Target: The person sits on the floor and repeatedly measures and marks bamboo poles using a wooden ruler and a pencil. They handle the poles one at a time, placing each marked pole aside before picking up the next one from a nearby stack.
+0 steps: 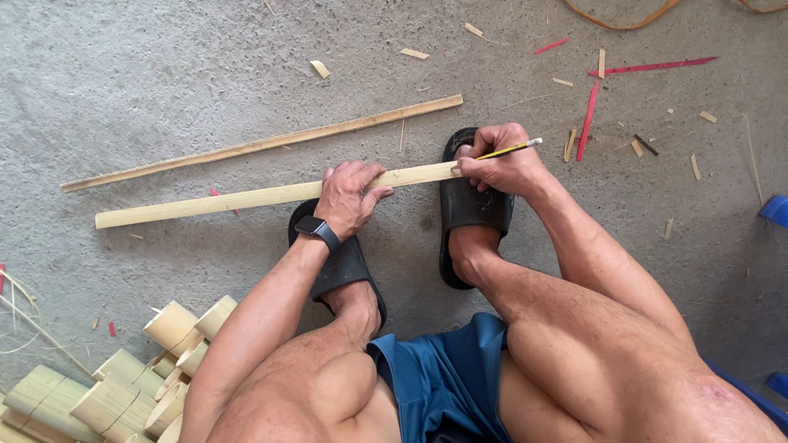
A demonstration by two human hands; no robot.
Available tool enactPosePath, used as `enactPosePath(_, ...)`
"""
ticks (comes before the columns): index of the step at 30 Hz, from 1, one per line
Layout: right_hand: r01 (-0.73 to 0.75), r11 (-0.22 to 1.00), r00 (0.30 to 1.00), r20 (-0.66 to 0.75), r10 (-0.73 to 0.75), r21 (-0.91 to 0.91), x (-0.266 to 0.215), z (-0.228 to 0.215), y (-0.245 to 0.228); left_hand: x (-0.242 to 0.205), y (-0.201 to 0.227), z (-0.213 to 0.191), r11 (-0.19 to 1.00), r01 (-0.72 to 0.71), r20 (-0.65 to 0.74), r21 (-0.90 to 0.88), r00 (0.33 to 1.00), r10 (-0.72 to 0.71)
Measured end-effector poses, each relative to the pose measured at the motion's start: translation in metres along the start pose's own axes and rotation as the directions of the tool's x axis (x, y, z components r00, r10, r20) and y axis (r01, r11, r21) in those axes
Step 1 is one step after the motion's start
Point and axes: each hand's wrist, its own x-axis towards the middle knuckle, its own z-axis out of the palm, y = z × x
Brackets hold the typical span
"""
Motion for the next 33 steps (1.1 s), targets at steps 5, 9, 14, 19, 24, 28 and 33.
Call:
enactPosePath(5, 0.019, 0.996, 0.997, 0.076, -0.012, -0.091, -0.001, -0.004, -0.001, 0.001, -0.001, 0.0, 1.0, 0.015, 0.026, 0.002, 1.0, -0.015)
enactPosePath(9, 0.049, 0.998, 0.996, 0.078, -0.046, -0.047, -0.004, -0.005, -0.007, 0.002, 0.001, -0.004, 1.0, 0.008, 0.024, -0.001, 1.0, -0.008)
enactPosePath(14, 0.267, 0.897, 0.963, -0.11, -0.244, 0.351, -0.019, -0.021, -0.008, -0.003, 0.019, -0.029, 0.971, -0.089, 0.085, 0.223, 0.994, 0.072)
enactPosePath(19, 0.395, 0.919, 0.888, -0.254, -0.383, -0.003, 0.0, -0.023, 0.002, -0.052, 0.04, -0.148, 0.86, -0.112, -0.097, 0.499, 0.978, 0.184)
enactPosePath(24, 0.453, 0.711, 0.805, -0.096, -0.586, -0.539, 0.021, 0.01, -0.018, -0.196, 0.093, -0.275, 0.8, 0.373, -0.441, 0.469, 0.884, -0.154)
enactPosePath(28, 0.402, 0.506, 0.806, 0.033, -0.59, -0.763, 0.037, 0.032, -0.032, -0.301, 0.107, -0.289, 0.61, 0.748, -0.578, 0.262, 0.628, -0.521)
enactPosePath(33, 0.382, 0.422, 0.825, 0.098, -0.556, -0.823, 0.049, 0.033, -0.024, -0.32, 0.09, -0.288, 0.384, 0.913, -0.585, 0.139, 0.389, -0.712)
